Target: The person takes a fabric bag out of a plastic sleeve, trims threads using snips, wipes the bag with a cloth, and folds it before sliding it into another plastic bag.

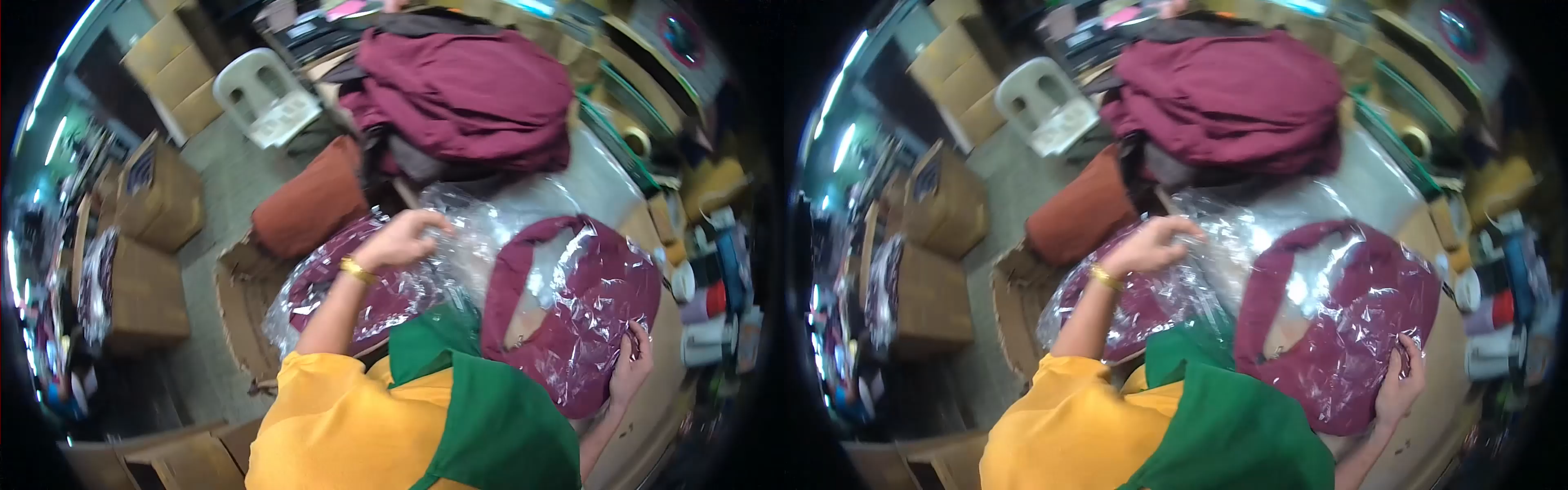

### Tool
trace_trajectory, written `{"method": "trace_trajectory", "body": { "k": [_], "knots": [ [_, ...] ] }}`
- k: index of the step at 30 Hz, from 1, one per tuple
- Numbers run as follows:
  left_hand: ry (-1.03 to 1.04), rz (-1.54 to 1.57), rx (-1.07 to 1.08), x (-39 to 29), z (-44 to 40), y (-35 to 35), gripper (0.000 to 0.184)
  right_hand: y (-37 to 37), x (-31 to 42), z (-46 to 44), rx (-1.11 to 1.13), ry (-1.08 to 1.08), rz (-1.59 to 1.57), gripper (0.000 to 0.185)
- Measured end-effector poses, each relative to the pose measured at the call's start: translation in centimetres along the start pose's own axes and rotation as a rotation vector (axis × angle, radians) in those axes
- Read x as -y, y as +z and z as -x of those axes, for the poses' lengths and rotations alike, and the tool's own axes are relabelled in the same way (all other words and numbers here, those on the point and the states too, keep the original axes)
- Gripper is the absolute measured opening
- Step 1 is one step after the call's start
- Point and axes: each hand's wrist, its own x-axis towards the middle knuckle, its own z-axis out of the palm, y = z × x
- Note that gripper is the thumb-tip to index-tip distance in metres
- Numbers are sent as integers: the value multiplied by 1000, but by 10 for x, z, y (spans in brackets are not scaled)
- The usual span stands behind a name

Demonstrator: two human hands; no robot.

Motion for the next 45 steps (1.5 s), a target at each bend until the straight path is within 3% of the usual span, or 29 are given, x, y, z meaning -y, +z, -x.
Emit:
{"method": "trace_trajectory", "body": {
  "k": [1,2,3,7,9,11,13,14,16,18,19,20,23,29,33,34,36,37,38,39,41,42,45],
  "knots": [
    [-294,34,22,-13,33,-42,34,16,45,-5,11,-155,14,29],
    [-402,35,-71,-1,71,-73,31,34,87,-4,8,-305,27,27],
    [-366,21,-231,7,108,-97,28,53,122,-5,63,-474,29,27],
    [-845,-152,-517,21,259,-148,19,156,207,-10,337,-942,-264,32],
    [-1017,-87,-598,44,319,-148,12,215,225,-8,516,-885,-358,37],
    [-1230,-1,-665,91,376,-139,12,290,215,-9,610,-941,-414,30],
    [-1380,-419,-657,126,399,-120,21,355,191,-5,779,-858,-299,34],
    [-1619,-715,-779,107,359,-100,45,385,175,-4,870,-788,-116,41],
    [-1350,-1104,-1031,132,326,-73,63,407,166,1,958,-711,73,49],
    [-1146,-969,-878,126,275,-39,86,407,163,15,818,-849,446,59],
    [-1214,-769,-646,111,246,-27,96,401,170,17,1134,-820,643,73],
    [-1122,-782,-606,141,244,-5,105,402,169,28,1323,-797,743,75],
    [-1253,-707,-432,192,232,29,110,420,131,49,1729,-650,868,77],
    [-1469,-579,-91,254,214,17,116,450,80,31,1609,-610,870,72],
    [-1587,-540,132,246,194,-7,119,450,79,36,1516,-535,785,65],
    [-1550,-523,224,216,182,-18,124,441,94,33,1547,-533,739,64],
    [-1337,-632,372,165,172,-12,133,413,129,28,1607,-558,549,61],
    [-1039,-670,362,163,184,5,131,398,142,25,1632,-590,408,59],
    [-816,-592,330,154,187,26,125,373,162,19,1649,-601,232,59],
    [-677,-604,252,201,215,71,115,348,180,10,1654,-612,54,59],
    [-728,-999,112,274,255,149,90,314,186,2,1610,-665,-239,53],
    [-781,-1004,207,285,253,156,85,289,190,-6,1557,-620,-246,53],
    [-782,-893,698,285,200,112,70,206,168,-39,1501,-147,-707,38]
  ]
}}
